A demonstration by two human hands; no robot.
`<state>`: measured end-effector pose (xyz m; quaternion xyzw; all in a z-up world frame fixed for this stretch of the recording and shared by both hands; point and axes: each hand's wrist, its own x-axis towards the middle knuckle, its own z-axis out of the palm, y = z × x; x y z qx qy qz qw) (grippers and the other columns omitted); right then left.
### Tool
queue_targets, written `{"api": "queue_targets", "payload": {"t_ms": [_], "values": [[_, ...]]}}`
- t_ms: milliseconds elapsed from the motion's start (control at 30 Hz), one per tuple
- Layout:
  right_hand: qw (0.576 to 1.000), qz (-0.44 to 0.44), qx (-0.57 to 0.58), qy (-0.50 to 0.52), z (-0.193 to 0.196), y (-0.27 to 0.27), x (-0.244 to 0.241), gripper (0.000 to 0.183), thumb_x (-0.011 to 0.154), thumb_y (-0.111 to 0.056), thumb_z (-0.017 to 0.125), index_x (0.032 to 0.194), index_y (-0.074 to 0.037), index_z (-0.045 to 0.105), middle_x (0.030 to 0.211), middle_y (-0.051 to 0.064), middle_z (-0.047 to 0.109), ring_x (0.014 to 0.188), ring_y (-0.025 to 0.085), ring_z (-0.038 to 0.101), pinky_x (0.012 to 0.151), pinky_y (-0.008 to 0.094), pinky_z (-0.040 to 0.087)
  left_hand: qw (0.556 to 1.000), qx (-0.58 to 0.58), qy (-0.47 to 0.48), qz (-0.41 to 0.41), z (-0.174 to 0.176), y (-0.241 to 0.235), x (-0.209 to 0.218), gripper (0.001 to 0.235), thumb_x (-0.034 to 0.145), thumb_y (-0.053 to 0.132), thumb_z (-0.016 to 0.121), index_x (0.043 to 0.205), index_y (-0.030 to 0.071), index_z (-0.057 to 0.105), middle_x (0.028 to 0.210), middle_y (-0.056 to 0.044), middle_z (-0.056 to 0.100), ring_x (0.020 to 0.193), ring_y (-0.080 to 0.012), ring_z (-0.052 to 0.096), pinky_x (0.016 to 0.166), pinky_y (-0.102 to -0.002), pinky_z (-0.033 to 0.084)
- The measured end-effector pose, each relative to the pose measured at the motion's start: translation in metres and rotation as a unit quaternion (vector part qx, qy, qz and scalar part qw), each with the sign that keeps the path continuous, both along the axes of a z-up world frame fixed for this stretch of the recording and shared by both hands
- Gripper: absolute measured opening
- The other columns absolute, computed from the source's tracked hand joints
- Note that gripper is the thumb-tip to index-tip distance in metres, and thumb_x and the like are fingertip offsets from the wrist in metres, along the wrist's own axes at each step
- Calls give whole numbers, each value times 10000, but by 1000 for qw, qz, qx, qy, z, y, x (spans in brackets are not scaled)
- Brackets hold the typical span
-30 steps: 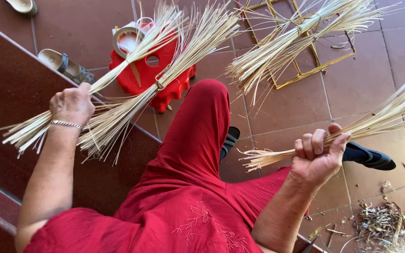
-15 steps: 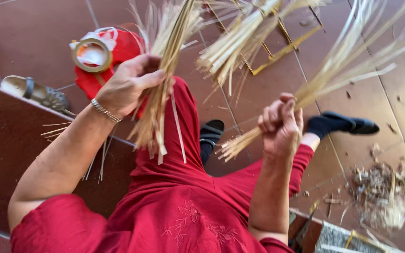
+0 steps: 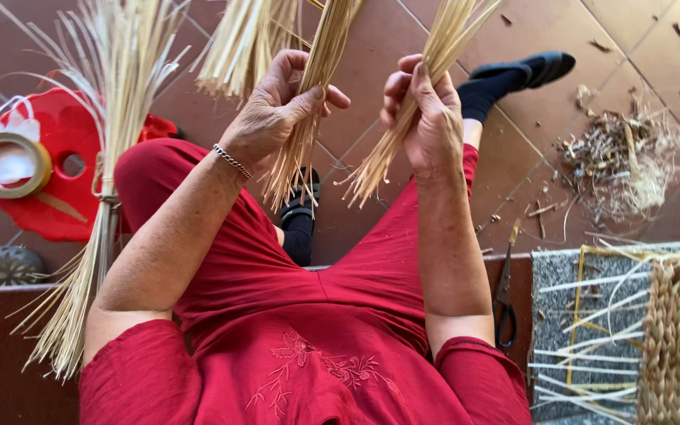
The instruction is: The person splits dried plant fibers using a knife, then gathers and aligns the strands into a bundle. They tie the bundle with a thin strip of the same material to form a broom head.
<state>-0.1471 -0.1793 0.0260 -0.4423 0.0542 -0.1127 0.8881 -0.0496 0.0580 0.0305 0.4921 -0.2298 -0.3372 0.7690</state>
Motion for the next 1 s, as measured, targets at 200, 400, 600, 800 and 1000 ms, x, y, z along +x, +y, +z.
{"api": "queue_targets", "payload": {"t_ms": [200, 400, 600, 800, 1000], "values": [[1000, -15, 20, 9, -21, -10, -5, 195, 1097, -201, 556, 1183, -47, 639, 1207, 152, 711, 1157, 274, 720, 956, 541, 677, 995, -82, 50, -24, -19, -56, -10, 292, 1082, 33, 647, 1328, 58, 492, 1096, -129, 731, 1041, -163, 701, 985, -312, 588], [999, -28, 35, 15, -30, -19, -2, 227, 1116, -197, 577, 1267, -40, 643, 1239, 148, 705, 1124, 276, 694, 888, 513, 640, 993, -106, 47, -30, -33, -90, -11, 293, 1045, 32, 672, 1321, 30, 572, 1165, -134, 726, 1066, -188, 725, 911, -367, 672], [996, -89, -1, 24, -35, -3, 3, 312, 1110, -163, 551, 1352, 26, 604, 1307, 213, 700, 1193, 293, 694, 1058, 435, 596, 994, -19, -22, 104, -62, -108, -35, 357, 971, 12, 719, 1314, -6, 618, 1171, -85, 719, 1043, -147, 703, 916, -299, 619], [992, -97, 78, 27, -61, 30, -12, 346, 1098, -179, 491, 1380, 8, 563, 1327, 201, 670, 1203, 269, 666, 1048, 408, 573, 980, -67, -38, 183, -110, -112, -71, 260, 1025, -20, 676, 1280, -27, 626, 1200, -74, 697, 1094, -123, 667, 973, -262, 561], [993, -115, 11, 26, -83, 42, -30, 239, 1088, -126, 568, 1306, -30, 545, 1305, 183, 661, 1203, 233, 637, 1029, 361, 551, 971, 33, -144, 189, -121, -103, -103, 366, 969, 44, 662, 1324, 12, 578, 1194, -94, 627, 1108, -179, 618, 987, -306, 521]]}}
